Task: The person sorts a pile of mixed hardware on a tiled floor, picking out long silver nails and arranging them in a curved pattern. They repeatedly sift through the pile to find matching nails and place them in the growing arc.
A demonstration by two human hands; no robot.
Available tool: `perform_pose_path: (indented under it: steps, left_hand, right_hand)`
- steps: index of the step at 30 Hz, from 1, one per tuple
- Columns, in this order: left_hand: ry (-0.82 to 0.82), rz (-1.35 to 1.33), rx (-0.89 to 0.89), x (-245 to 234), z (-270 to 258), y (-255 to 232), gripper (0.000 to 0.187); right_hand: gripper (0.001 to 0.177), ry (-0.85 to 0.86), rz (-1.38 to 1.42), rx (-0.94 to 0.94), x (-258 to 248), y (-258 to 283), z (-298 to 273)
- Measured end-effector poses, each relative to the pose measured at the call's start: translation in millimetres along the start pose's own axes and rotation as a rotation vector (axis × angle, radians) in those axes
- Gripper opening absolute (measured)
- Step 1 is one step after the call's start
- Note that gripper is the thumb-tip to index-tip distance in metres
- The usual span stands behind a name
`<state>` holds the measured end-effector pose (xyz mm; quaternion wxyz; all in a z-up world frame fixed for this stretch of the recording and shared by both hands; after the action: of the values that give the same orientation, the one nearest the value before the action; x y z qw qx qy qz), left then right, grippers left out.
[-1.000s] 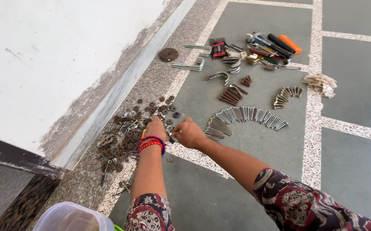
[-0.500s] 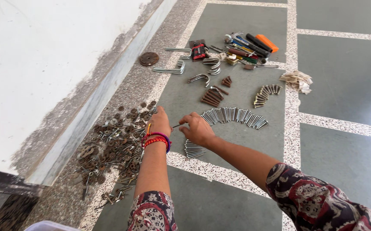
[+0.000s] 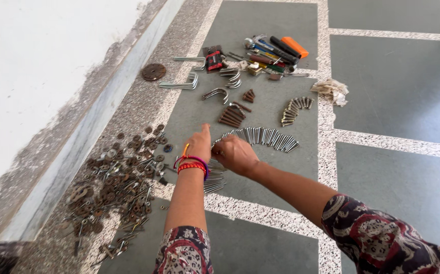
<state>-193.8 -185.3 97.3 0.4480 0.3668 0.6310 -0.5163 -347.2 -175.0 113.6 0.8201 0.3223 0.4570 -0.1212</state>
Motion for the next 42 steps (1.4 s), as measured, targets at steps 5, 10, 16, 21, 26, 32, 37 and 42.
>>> perform_pose_path:
  steps: [5, 10, 16, 21, 26, 32, 37, 42]
  left_hand:
    - [0.017, 0.019, 0.092, 11, 1, -31, 0.055]
    - [0.07, -0.062, 0.09, 20, 3, -67, 0.082]
    - [-0.043, -0.139, 0.286, 39, 6, -94, 0.087]
    - [0.032, -0.002, 0.429, 61, -2, -113, 0.068]
    - [0.075, 0.024, 0.47, 72, -3, -128, 0.061]
    - [0.057, 0.042, 0.494, 90, -1, -115, 0.061]
    - [0.045, 0.092, 0.523, 104, -7, -89, 0.059]
    - [0.051, 0.155, 0.556, 110, -21, -63, 0.05]
  right_hand:
    - [0.01, 0.016, 0.007, 0.153, -6, -26, -13]
    - [0.017, 0.009, 0.084, 0.401, -3, -75, -31]
    - [0.02, -0.184, 0.283, 0.83, 3, -157, -63]
    - [0.02, -0.246, 0.438, 1.252, -7, -204, -102]
    - [0.019, -0.26, 0.442, 1.359, -13, -232, -127]
    - [0.018, -0.088, 0.507, 1.302, 5, -239, -133]
    - [0.019, 0.152, 0.34, 1.117, 24, -218, -122]
    - [0.024, 0.342, 0.197, 0.833, 37, -182, -119]
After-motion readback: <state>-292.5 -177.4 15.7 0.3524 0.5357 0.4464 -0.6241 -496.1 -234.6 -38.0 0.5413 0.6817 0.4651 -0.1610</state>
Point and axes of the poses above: each hand's wrist, its own z-axis towards the middle knuckle, its own x-axis out of the palm, y = z × x, the point moved 2 cm from there along z, towards the middle knuckle, and after that the axes turned 1 degree about y, right-handed, at the moved point
